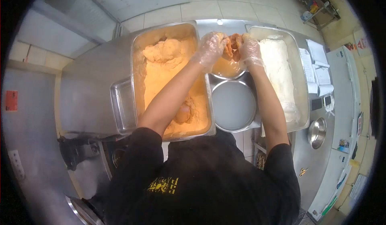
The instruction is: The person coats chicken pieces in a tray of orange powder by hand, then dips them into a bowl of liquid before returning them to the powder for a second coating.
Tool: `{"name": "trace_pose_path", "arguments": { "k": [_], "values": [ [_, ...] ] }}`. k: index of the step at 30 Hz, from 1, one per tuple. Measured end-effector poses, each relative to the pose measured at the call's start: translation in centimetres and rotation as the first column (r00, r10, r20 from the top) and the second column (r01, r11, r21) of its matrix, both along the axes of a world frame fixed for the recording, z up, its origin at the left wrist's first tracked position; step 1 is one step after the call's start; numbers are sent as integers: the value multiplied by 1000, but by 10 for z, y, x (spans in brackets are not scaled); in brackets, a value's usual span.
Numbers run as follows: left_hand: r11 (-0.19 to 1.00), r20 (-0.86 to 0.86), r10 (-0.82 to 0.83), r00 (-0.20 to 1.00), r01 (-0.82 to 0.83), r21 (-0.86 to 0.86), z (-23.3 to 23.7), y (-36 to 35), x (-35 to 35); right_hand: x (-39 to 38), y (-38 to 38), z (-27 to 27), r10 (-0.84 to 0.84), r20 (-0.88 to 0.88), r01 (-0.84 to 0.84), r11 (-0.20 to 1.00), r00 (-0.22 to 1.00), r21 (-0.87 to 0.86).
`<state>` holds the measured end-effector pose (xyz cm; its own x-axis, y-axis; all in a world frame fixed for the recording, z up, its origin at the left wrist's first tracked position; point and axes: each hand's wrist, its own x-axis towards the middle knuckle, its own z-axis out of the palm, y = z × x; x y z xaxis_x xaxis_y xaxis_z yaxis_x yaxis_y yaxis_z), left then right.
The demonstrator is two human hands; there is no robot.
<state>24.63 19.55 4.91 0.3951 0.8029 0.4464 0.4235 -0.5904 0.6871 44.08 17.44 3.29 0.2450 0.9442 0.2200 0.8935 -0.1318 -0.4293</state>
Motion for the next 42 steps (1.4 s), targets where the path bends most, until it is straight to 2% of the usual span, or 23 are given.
{"name": "trace_pose_path", "arguments": {
  "k": [3,4,5,8,10,13,14,17,20,22,23,25,26,28,30,32,33,35,37,39,40,41,42],
  "values": [
    [999,-30,0,1000,1,35,-12,1,3,-1,-3,-11,-34,-121,41,998,992,57],
    [1000,-43,8,999,-7,30,-12,2,4,0,-3,-11,-5,-53,6,1000,999,30],
    [1000,-60,9,998,-9,14,-16,-2,3,-1,-6,-13,-16,-92,18,1000,996,25],
    [985,-4,-48,999,47,-165,-12,-5,2,-2,-1,-8,-28,-130,35,998,991,57],
    [998,-63,-9,998,5,-57,-18,-11,3,-4,-8,-10,3,-69,3,996,998,85],
    [981,-118,22,993,1,196,-15,7,-1,7,4,-17,25,-145,2,983,989,184],
    [962,-138,21,990,17,272,-13,4,-6,0,-4,9,36,-201,6,979,979,203],
    [951,-183,23,983,35,309,50,-3,-34,-19,-29,83,129,2,-124,947,992,296],
    [922,-205,-27,978,104,373,111,-19,-74,-55,-65,146,222,-123,-180,941,967,285],
    [885,-283,-33,958,160,438,141,-33,-103,-73,-84,167,292,-203,-241,940,935,241],
    [907,-336,-17,942,156,392,152,-45,-119,-83,-92,175,324,-244,-273,936,914,220],
    [945,-439,8,898,136,296,167,-72,-150,-104,-104,180,301,-527,-335,942,795,32],
    [929,-488,17,872,167,331,163,-81,-165,-112,-107,176,256,-648,-388,919,718,-67],
    [889,-584,37,811,240,390,138,-101,-195,-124,-102,136,289,-647,-499,851,706,-164],
    [910,-697,-20,717,303,285,99,-119,-228,-139,-100,84,580,-374,-675,709,723,-205],
    [976,-626,-217,749,158,-149,48,-134,-255,-175,-104,52,645,-283,-695,579,710,-426],
    [956,-594,-274,756,147,-253,17,-141,-271,-192,-104,28,526,-328,-606,541,785,-583],
    [927,-609,-311,729,90,-365,-16,-152,-293,-196,-108,-42,698,-226,-668,461,679,-585],
    [926,-706,-278,651,-13,-376,-24,-164,-307,-207,-103,-41,696,-154,-617,485,702,-620],
    [919,-685,-271,676,-31,-394,-20,-165,-307,-221,-102,14,518,-106,-441,584,849,-682],
    [922,-703,-278,655,-25,-387,-17,-162,-307,-211,-100,16,669,4,-510,570,743,-644],
    [926,-720,-282,634,-16,-377,-9,-159,-304,-205,-96,25,602,-40,-507,633,798,-585],
    [908,-655,-255,711,-56,-415,3,-155,-304,-200,-91,37,529,-86,-490,696,844,-524]
  ]
}}
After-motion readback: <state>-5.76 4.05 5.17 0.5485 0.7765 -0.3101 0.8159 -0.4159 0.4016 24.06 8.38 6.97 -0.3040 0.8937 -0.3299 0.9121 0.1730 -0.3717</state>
